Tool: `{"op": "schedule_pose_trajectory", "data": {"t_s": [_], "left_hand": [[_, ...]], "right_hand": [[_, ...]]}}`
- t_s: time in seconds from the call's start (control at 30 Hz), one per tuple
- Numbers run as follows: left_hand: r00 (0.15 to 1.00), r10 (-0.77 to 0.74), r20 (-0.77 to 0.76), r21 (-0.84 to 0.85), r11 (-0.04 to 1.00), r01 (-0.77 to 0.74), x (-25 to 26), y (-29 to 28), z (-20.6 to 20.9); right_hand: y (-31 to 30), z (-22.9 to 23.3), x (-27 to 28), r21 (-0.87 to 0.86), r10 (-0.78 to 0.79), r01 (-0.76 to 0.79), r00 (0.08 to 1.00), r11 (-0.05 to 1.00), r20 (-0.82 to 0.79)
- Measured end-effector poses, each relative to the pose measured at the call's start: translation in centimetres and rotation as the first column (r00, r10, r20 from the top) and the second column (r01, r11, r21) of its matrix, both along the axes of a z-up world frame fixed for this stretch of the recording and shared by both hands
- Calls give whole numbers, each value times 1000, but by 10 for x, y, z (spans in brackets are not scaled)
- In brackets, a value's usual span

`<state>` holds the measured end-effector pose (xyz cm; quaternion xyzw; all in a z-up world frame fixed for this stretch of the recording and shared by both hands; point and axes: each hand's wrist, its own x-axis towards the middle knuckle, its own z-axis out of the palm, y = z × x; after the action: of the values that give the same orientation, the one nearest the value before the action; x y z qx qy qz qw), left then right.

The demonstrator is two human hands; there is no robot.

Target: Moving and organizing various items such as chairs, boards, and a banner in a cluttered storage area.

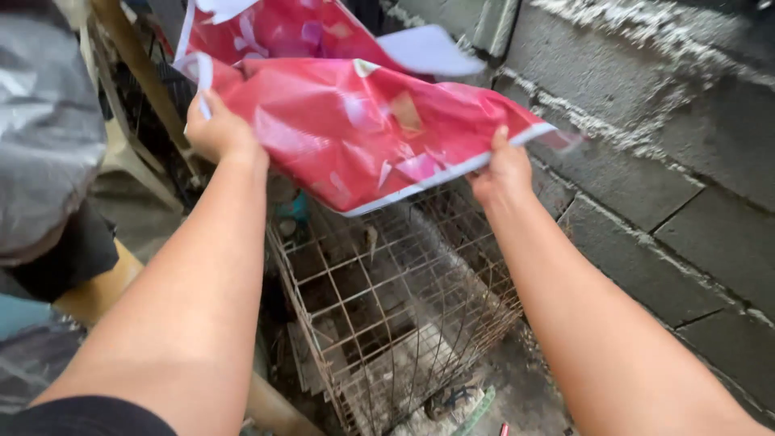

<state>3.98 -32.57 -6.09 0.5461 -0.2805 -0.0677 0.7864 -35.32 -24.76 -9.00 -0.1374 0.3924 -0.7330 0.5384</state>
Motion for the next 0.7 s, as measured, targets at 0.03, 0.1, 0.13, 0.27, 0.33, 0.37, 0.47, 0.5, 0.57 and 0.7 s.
{"op": "schedule_pose_trajectory", "data": {"t_s": [0.03, 0.1, 0.13, 0.27, 0.33, 0.37, 0.47, 0.5, 0.57, 0.7], "left_hand": [[999, -12, -37, -48, 999, 10, 4, -6, 0], [992, -83, -92, 87, 992, 91, -6, 19, -16], [980, -128, -155, 228, 960, 162, -4, 38, -28], [991, -128, -36, 661, 741, 120, -17, 111, -77], [990, -136, -38, 801, 588, 112, -28, 154, -78], [990, -132, -39, 801, 588, 110, -30, 161, -82], [994, -110, 23, 777, 627, 52, -26, 150, -103], [972, -189, -140, 723, 651, 231, -21, 127, -119], [919, -278, -281, 610, 687, 394, -14, 69, -111], [936, -351, -18, 320, 885, 338, -55, 9, 23]], "right_hand": [[7, 30, 7, -68, 13, -17, 998, 998, -62], [40, 53, 9, -107, 5, -21, 989, 994, -150], [58, 60, 15, -131, 12, -44, 972, 990, -236], [104, -9, -10, -195, 24, -51, 990, 979, -142], [129, -37, -20, 266, -42, 75, 991, 961, -128], [123, -52, -28, 267, -38, 72, 991, 961, -129], [90, -71, -45, 267, -49, 49, 999, 962, -9], [74, -63, -47, 196, -13, 9, 1000, 981, 15], [22, -16, -41, 85, 37, -40, 999, 996, 33], [-65, 138, -35, -194, 127, -163, 974, 967, -187]]}}
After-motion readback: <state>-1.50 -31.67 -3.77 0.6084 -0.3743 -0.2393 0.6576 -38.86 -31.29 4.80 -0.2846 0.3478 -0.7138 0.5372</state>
